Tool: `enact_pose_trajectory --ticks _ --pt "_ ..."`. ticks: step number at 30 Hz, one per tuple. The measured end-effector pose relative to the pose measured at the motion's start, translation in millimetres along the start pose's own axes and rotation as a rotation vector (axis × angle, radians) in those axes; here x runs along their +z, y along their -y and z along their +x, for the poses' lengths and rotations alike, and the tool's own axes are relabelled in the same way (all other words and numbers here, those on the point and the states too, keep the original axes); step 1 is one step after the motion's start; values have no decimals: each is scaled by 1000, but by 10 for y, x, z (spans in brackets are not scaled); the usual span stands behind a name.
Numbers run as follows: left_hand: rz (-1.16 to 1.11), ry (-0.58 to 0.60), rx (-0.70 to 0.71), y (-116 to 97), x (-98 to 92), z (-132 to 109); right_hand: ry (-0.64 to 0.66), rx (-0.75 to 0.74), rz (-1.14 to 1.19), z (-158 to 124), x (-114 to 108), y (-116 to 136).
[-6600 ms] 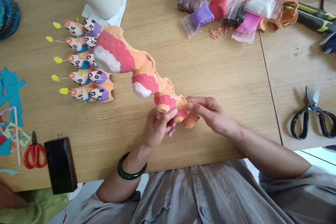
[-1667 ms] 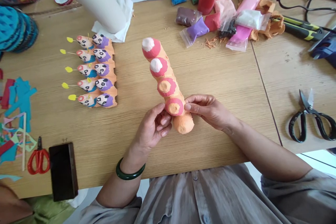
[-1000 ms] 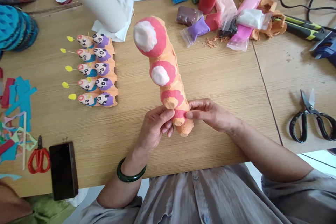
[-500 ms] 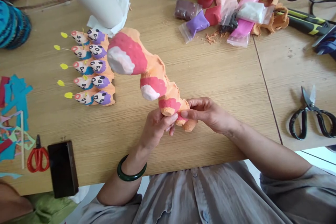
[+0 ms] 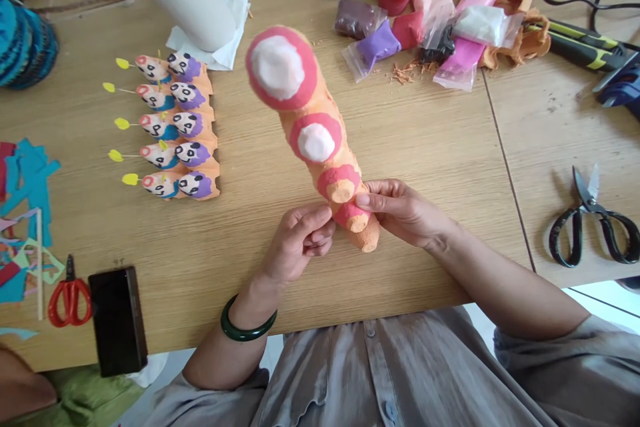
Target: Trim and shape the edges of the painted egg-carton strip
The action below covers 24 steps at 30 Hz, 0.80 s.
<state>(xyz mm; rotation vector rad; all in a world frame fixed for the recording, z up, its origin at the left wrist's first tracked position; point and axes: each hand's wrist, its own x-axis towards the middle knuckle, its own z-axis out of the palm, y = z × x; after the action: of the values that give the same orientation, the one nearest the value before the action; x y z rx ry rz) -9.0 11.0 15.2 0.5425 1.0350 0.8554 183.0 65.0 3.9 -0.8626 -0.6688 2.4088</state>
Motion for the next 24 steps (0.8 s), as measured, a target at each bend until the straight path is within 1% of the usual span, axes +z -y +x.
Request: enact_pose_trajectory --ticks 3,6,9,11,14,16,19,24 --pt "-5 15 -32 -21 16 7 -3 36 16 2 3 15" --pt "31 24 6 -6 13 8 -8 43 7 -1 23 13" --pt "65 38 38 7 -15 6 38 63 3 4 10 4" --pt "70 62 21 0 -41 7 64 79 -3 10 -16 1" --pt "84 83 -9 -26 -75 15 43 79 -22 17 -48 -1" --pt "115 59 4 -35 -86 26 10 75 -31 19 -46 -8" --pt "154 -15 42 -19 -84 45 -17 48 -69 13 -8 -29" --pt "90 -75 52 2 -50 53 5 -23 -142 -10 68 -52"
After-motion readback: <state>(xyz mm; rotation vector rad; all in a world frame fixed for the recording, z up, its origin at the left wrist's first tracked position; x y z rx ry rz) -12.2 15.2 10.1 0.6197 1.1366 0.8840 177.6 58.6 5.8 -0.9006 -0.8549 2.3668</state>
